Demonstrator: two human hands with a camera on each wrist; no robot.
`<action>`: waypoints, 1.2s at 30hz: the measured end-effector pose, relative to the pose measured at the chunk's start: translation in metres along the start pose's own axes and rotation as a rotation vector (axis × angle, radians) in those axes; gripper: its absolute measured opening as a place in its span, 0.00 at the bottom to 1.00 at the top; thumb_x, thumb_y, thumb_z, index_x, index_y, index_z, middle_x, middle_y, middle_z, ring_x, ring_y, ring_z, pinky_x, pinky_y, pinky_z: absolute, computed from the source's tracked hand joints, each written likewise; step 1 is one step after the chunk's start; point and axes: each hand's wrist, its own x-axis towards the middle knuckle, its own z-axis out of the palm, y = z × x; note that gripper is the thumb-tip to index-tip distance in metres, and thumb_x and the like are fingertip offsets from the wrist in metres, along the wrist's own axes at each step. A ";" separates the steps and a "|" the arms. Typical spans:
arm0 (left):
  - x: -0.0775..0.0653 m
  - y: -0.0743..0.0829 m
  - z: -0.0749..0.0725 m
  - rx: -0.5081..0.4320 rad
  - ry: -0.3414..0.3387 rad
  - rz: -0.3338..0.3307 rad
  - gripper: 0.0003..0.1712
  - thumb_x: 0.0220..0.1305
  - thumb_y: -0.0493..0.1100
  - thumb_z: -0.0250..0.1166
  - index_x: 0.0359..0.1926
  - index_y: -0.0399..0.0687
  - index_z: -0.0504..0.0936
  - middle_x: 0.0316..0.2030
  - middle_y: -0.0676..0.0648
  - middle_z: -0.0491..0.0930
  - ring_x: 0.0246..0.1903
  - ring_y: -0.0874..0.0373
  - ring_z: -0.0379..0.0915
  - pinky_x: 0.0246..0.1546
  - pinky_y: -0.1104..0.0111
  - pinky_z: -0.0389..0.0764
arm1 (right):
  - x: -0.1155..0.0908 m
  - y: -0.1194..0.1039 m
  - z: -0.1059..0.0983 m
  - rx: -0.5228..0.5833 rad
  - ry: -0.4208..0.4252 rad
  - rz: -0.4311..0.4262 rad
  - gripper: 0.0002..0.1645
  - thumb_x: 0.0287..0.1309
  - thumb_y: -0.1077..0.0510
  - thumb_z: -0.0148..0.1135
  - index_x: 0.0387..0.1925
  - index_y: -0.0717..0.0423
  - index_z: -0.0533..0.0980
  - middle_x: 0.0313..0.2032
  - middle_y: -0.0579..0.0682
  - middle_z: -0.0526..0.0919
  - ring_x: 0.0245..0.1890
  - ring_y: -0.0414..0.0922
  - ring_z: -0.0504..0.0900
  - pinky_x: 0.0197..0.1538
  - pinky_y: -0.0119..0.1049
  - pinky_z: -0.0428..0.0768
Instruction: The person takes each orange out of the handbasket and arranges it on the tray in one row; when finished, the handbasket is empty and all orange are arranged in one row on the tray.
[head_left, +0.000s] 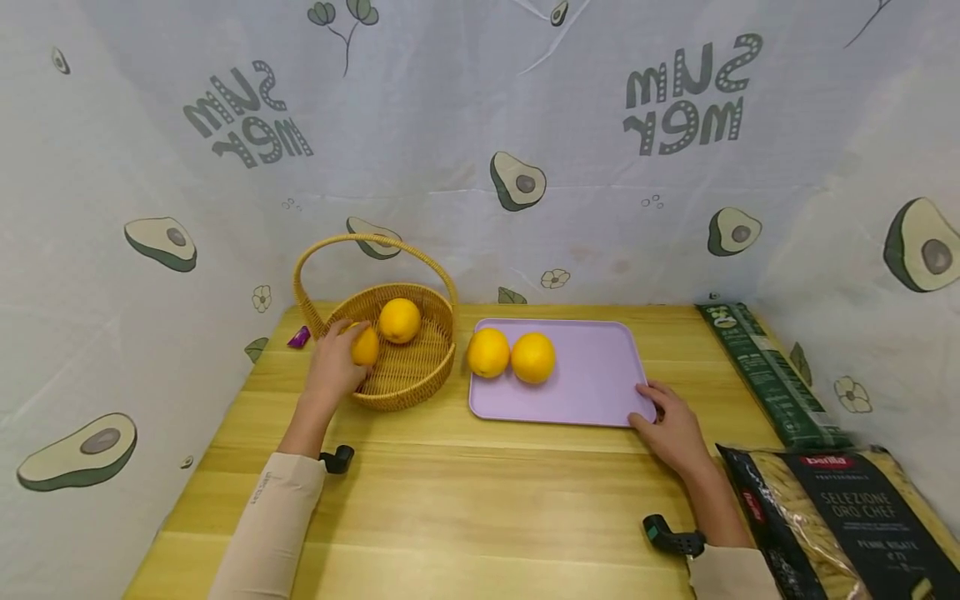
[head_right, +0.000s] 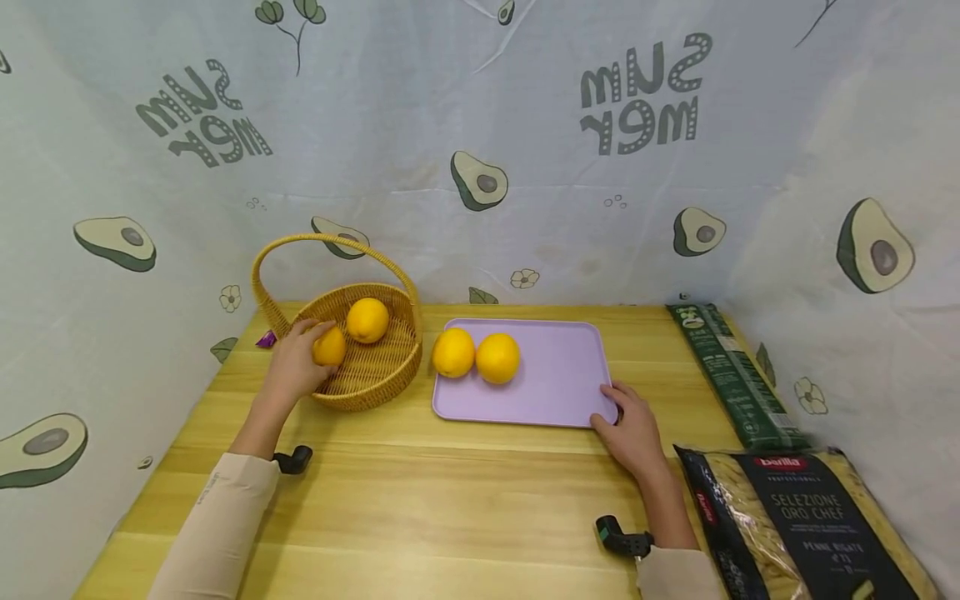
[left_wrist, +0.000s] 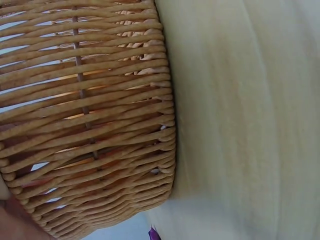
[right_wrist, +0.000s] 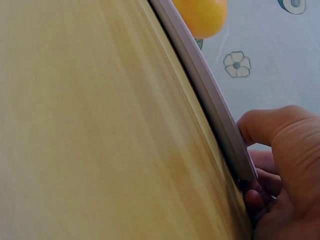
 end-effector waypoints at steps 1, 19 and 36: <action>0.000 0.000 0.000 -0.004 -0.009 -0.003 0.44 0.50 0.38 0.75 0.69 0.50 0.68 0.69 0.35 0.59 0.60 0.24 0.60 0.57 0.38 0.69 | 0.001 0.000 0.000 0.003 -0.001 0.000 0.36 0.60 0.57 0.61 0.66 0.70 0.65 0.69 0.71 0.60 0.67 0.69 0.62 0.63 0.61 0.67; -0.007 -0.002 0.001 -0.113 0.111 0.073 0.45 0.43 0.59 0.76 0.64 0.55 0.74 0.60 0.38 0.72 0.57 0.36 0.66 0.51 0.42 0.75 | -0.002 0.000 0.001 0.003 0.006 0.018 0.36 0.60 0.56 0.61 0.66 0.70 0.65 0.69 0.70 0.60 0.67 0.68 0.62 0.62 0.60 0.68; -0.021 0.030 -0.008 -0.337 0.168 0.157 0.45 0.38 0.64 0.78 0.61 0.62 0.78 0.56 0.49 0.77 0.53 0.50 0.74 0.43 0.53 0.83 | 0.000 -0.003 0.001 0.003 -0.001 0.016 0.36 0.59 0.57 0.61 0.65 0.71 0.65 0.69 0.72 0.59 0.66 0.69 0.62 0.62 0.62 0.67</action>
